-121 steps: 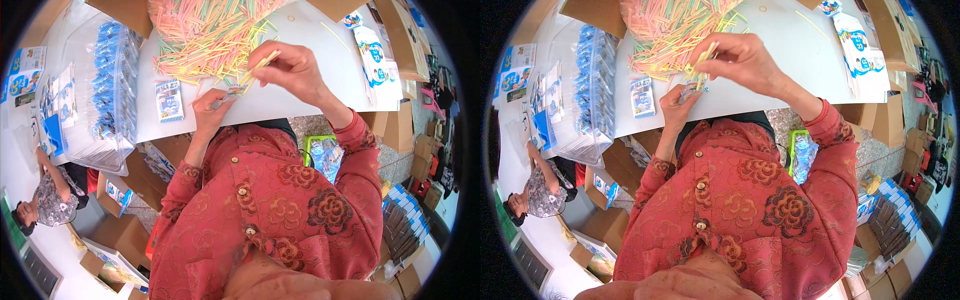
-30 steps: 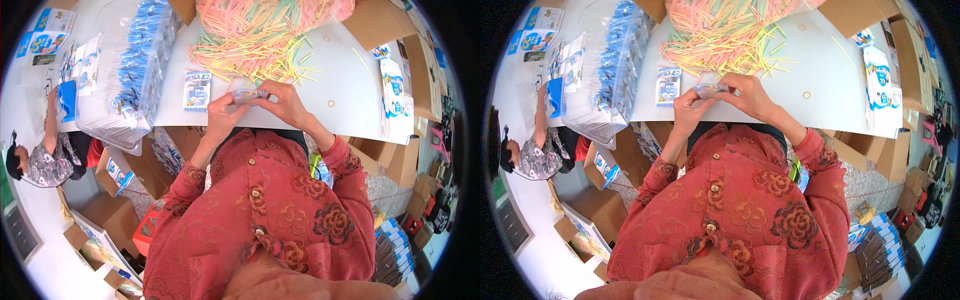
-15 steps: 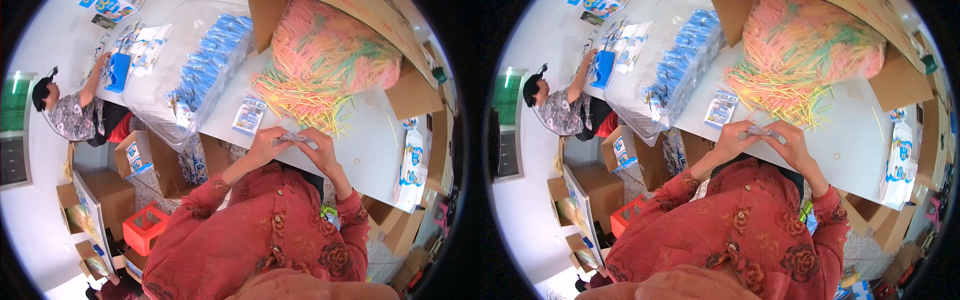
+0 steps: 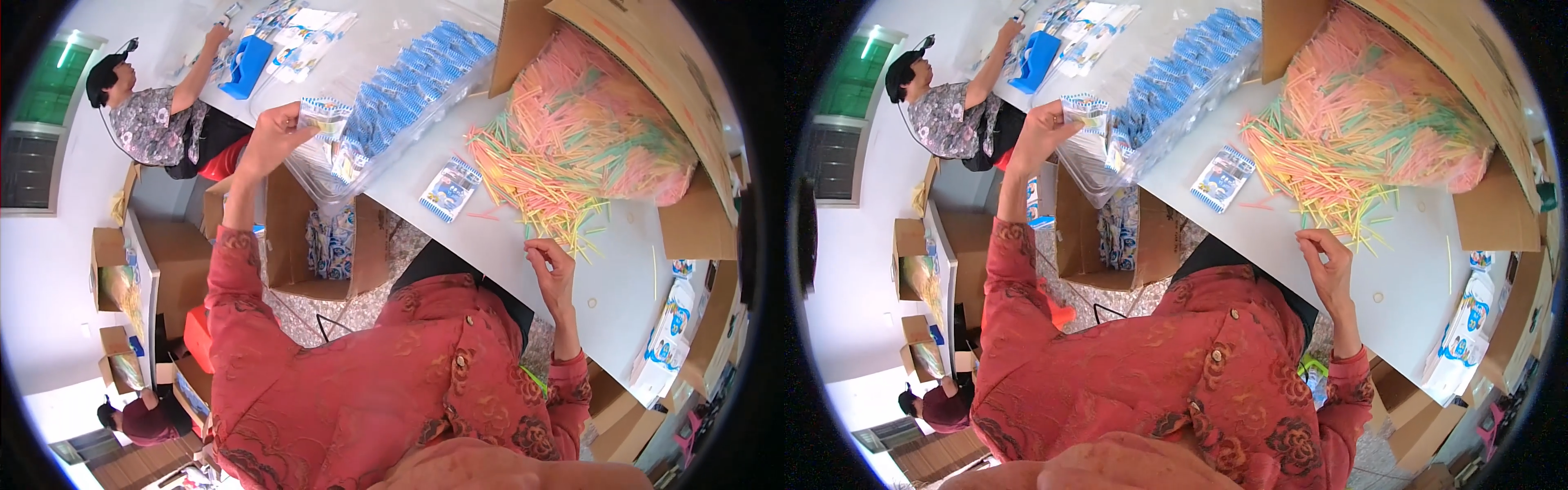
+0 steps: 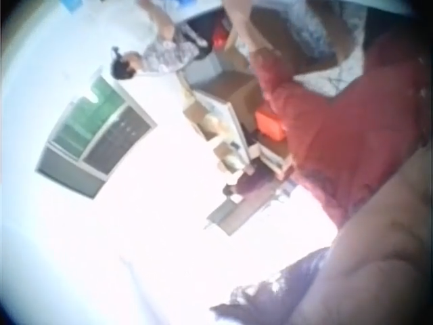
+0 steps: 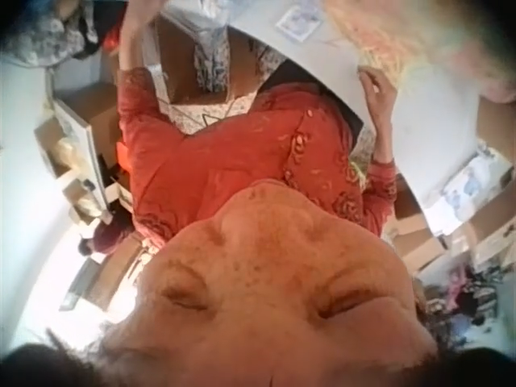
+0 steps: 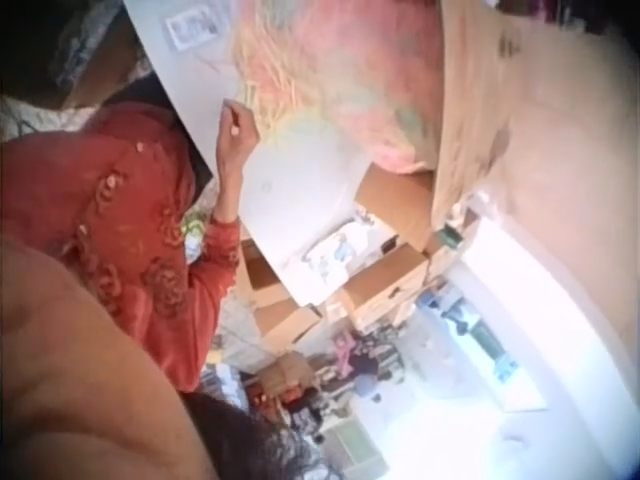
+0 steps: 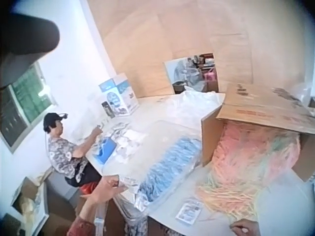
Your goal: The recorder is counting out and packaging colorful rubber bands into small plastic bags at a workstation.
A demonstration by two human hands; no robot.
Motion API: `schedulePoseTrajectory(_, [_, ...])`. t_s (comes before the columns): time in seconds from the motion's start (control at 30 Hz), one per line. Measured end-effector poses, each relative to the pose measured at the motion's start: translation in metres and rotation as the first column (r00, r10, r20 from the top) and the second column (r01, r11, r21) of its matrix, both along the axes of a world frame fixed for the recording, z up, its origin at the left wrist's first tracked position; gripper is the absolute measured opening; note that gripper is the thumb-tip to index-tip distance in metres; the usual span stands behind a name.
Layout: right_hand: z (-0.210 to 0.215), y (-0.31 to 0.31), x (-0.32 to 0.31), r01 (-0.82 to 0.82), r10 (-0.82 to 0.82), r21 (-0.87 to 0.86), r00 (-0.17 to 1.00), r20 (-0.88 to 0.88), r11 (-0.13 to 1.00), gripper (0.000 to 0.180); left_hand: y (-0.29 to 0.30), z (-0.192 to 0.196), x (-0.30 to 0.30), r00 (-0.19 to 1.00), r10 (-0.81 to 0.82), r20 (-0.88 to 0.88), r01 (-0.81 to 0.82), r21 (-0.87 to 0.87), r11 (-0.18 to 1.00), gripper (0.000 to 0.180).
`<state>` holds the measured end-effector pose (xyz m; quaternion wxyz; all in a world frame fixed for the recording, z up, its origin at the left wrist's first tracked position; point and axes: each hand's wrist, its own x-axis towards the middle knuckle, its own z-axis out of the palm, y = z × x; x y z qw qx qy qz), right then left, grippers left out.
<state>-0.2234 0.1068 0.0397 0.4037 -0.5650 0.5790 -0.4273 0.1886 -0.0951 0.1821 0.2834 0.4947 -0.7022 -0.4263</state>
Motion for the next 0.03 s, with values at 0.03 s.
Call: schedulePoseTrajectory(0.03, [-0.0007, -0.0006, 0.0010, -0.006, 0.006, 0.001, 1.000, 0.004, 1.000, 0.012, -0.0003, -0.0009, 0.0042, 1.000, 0.007, 0.003, -0.007, 0.002, 1.000, 0.021])
